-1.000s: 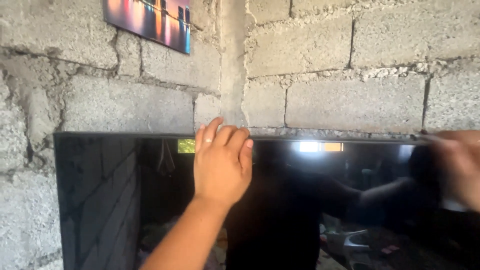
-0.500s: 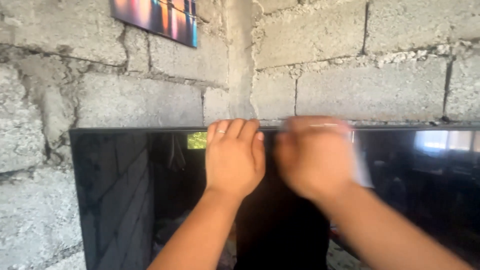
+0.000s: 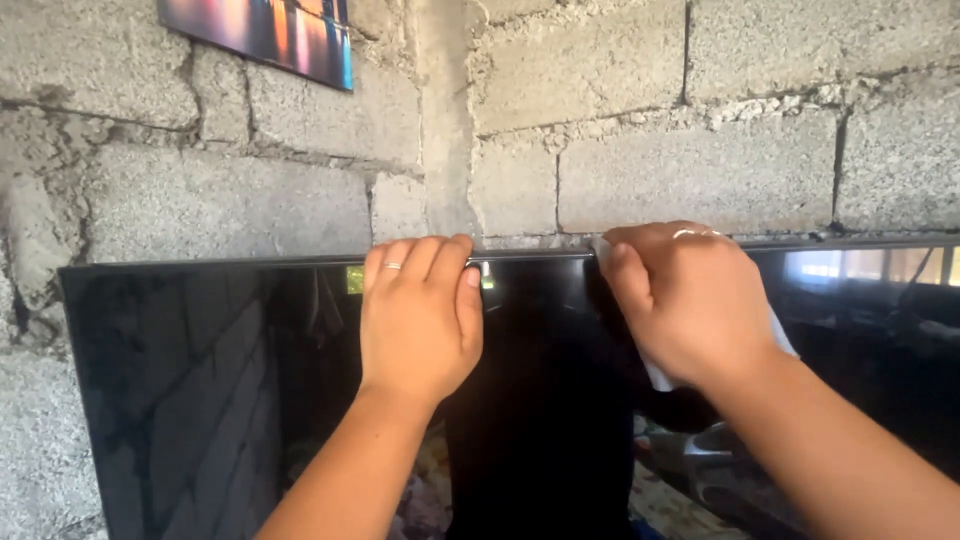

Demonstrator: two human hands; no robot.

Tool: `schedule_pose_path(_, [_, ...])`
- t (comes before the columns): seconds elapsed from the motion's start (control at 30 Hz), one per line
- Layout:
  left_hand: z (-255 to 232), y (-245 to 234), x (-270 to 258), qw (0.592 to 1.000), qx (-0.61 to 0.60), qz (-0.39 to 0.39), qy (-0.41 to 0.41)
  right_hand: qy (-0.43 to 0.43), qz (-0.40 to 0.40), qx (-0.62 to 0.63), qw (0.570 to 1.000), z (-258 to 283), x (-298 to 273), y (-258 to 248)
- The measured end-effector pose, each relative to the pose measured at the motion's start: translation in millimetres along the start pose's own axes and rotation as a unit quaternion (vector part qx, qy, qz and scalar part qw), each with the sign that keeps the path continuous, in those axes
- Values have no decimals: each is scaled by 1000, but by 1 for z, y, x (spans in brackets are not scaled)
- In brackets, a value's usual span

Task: Cleaning the edges and surface of a television screen using a cloth.

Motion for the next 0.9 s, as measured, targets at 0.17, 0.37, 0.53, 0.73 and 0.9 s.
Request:
schedule_pose_path(0.17, [2,1,0,1000,-2,2,-5,-79,-65,14,995,40,0,8])
schedule_pose_path(0.37, [20,6,4,998,-17,56,-29,-153,-67,68,984,100,11,35])
schedule_pose_path(0.53, [32,0,3,994,8,106,14,-188,3,103,977,88,17,17])
schedule_pose_path(0.73, [68,-29,-7,984,111,141,5,-23,159,-36,986,26,11,4])
schedule_pose_path(0.9, [81,-41,-20,987,141,76,-25,-125,41,-31,991,52,9,7])
Point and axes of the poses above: each hand's wrist, its own x-axis towards the middle knuckle, its own y-axis out of the palm, z = x × y, the point moved 6 cm from there along x, towards the middle knuckle, and after that the axes turned 2 degrees about -z, right-handed, at the moved point
